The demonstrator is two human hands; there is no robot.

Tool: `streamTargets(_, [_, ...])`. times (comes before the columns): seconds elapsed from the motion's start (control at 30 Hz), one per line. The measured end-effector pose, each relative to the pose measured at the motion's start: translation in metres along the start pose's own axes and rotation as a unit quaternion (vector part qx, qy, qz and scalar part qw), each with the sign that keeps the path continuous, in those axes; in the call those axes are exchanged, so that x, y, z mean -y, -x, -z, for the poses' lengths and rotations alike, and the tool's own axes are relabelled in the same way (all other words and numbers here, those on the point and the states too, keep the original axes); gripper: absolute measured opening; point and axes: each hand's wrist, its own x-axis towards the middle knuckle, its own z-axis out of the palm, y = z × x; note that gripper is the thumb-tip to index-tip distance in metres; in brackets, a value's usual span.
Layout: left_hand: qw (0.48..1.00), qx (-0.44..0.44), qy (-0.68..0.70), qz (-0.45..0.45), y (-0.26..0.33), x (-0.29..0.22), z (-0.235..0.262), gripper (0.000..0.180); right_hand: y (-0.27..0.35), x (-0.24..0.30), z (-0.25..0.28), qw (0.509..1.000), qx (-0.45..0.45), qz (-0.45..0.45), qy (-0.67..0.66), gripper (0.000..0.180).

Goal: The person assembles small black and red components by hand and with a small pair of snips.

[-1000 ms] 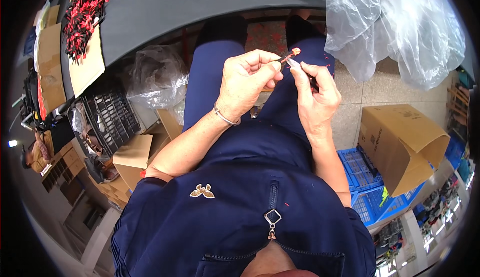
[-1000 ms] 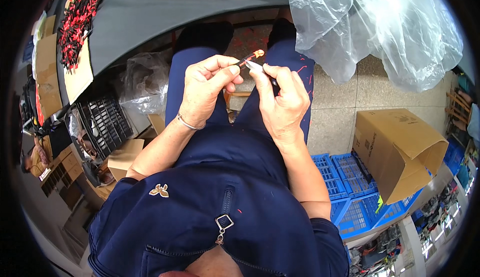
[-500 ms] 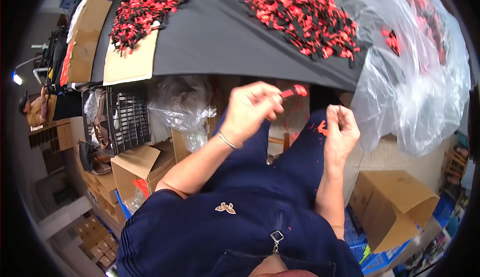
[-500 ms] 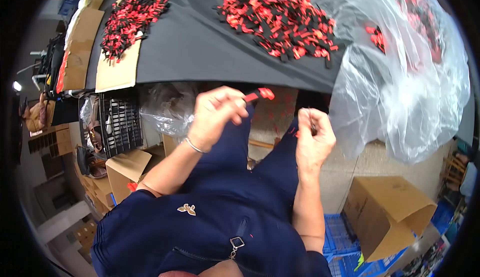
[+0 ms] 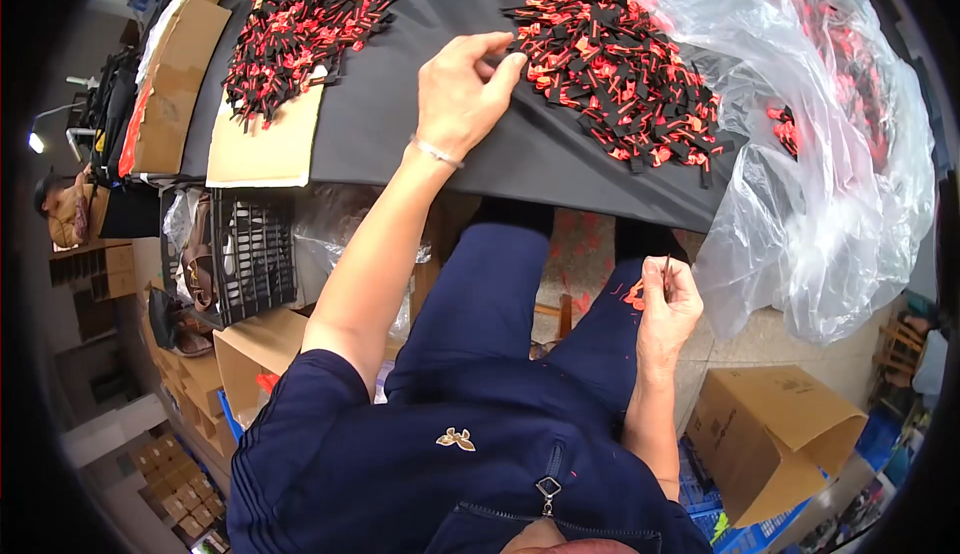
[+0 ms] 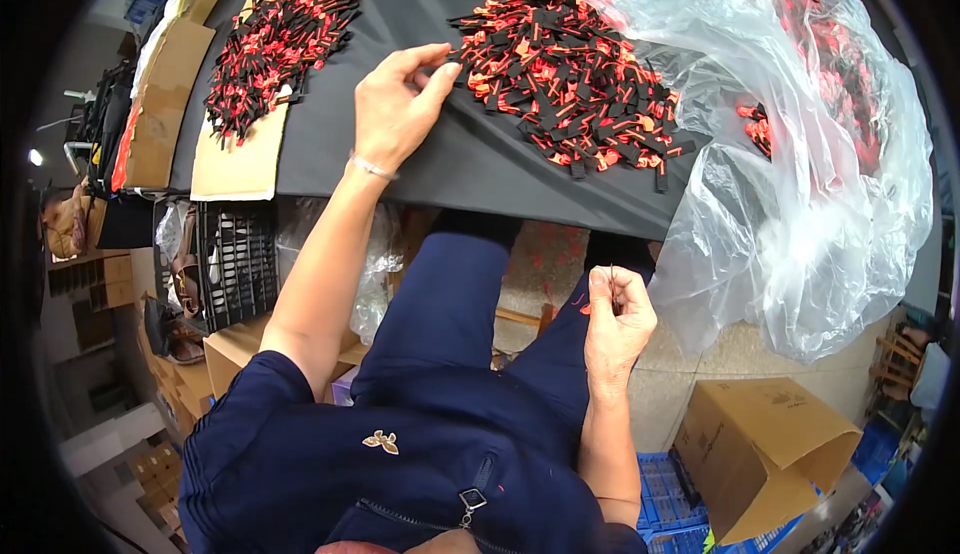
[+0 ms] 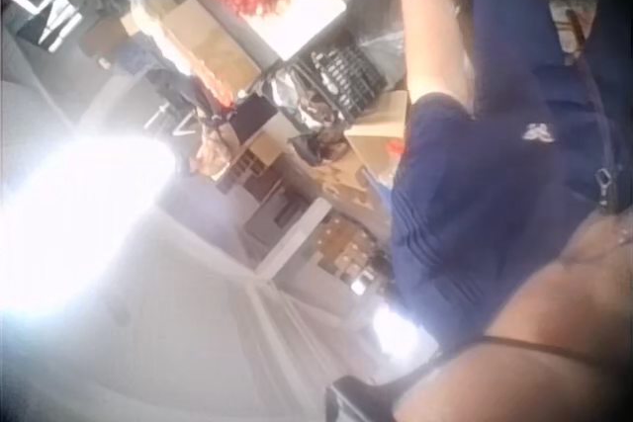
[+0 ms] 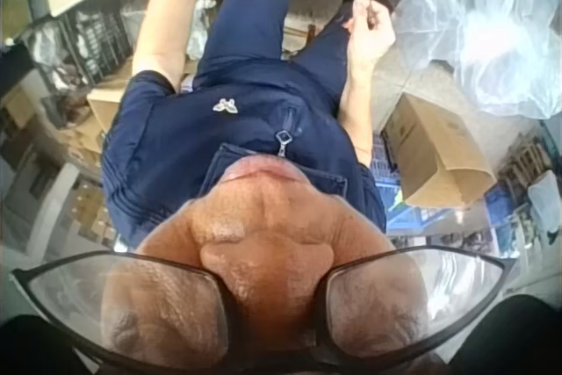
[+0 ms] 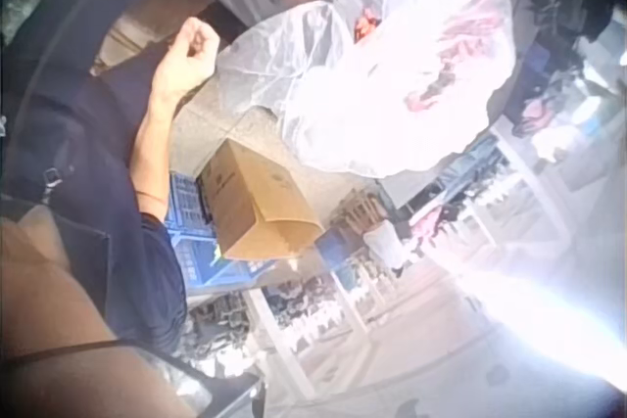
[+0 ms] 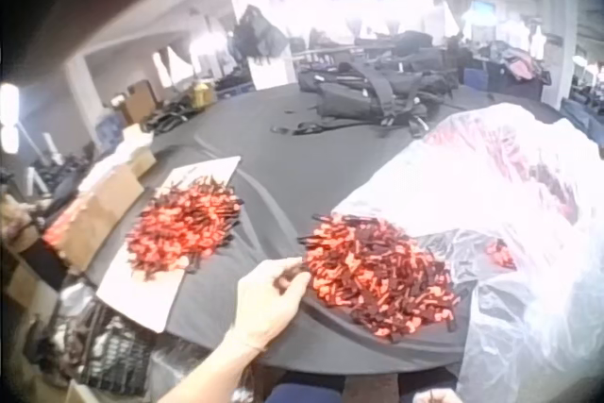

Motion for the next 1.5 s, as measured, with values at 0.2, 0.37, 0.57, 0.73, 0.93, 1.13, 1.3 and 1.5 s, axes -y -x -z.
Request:
streamTargets(0.2, [0.998,0.014,-0.062,0.01,-0.02,0.019,-0.016,0.019,-0.003,0.003,0.002,1.0,-0.01,-0.003,-0.007,0.007])
streamTargets(0.37, [0.98,0.031,0.145,0.132,-0.007,-0.004,0.0,0.019,0.0,0.003,0.01,1.0,-0.014,0.01,-0.018,0.006])
streamTargets(0.57, [0.758,0.184,0.535,0.325,0.058,-0.05,0.006,0.016,0.009,0.027,0.006,1.0,-0.011,0.02,-0.002,0.043])
streamTargets(0.73, [0.758,0.241,0.507,0.331,0.112,-0.086,0.002,0.017,0.022,0.032,0.008,0.989,-0.046,0.138,0.006,0.034])
streamTargets(0.93, [0.794,0.283,0.456,0.286,0.144,-0.115,-0.001,0.016,0.032,0.026,0.018,0.959,-0.094,0.234,0.128,0.025])
streamTargets(1.13, [0.803,0.315,0.432,0.265,0.16,-0.128,0.001,0.015,0.039,0.023,0.029,0.916,-0.109,0.322,0.211,0.024])
streamTargets(1.3, [0.799,0.314,0.443,0.257,0.162,-0.127,0.0,0.014,0.044,0.026,0.035,0.903,-0.111,0.34,0.239,0.023])
streamTargets(1.5, [0.824,0.315,0.407,0.237,0.157,-0.126,-0.001,0.01,0.043,0.023,0.034,0.901,-0.102,0.345,0.243,0.022])
